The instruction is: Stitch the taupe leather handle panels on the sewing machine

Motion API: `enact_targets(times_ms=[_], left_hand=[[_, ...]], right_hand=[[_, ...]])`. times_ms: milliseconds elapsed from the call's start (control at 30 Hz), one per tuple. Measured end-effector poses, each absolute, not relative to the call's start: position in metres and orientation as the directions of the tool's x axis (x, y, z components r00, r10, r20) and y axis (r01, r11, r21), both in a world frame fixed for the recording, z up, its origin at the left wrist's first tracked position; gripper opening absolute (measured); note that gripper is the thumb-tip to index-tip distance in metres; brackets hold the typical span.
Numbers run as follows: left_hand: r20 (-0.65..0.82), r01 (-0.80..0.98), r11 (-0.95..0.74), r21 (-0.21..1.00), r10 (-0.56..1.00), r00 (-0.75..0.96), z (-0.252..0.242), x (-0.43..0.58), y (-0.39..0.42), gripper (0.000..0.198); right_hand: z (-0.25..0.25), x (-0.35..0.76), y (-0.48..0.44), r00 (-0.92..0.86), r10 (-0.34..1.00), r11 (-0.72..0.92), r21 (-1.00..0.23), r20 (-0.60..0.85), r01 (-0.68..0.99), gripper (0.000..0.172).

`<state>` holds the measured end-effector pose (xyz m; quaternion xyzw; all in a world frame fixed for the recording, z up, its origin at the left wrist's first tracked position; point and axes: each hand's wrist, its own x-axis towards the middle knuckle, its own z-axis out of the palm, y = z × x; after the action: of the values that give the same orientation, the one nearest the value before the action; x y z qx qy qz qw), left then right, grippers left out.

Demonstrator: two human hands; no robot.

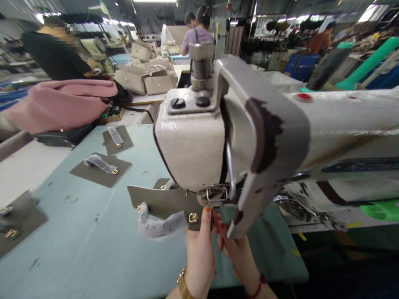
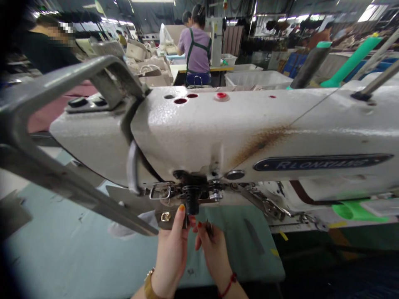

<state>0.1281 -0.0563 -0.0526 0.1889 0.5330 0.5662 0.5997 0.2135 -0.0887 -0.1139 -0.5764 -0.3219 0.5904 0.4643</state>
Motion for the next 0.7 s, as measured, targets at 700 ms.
enact_targets(times_ms=[700], left_hand=[[0.101,0.249,-0.101,0.963,0.995,0.011,0.022,0.002,-0.022,0.016]], right_hand=[[-0.103,0.276,-0.11,0.241,0.954,-0.244,-0.928,-0.178,0.282,0.048]])
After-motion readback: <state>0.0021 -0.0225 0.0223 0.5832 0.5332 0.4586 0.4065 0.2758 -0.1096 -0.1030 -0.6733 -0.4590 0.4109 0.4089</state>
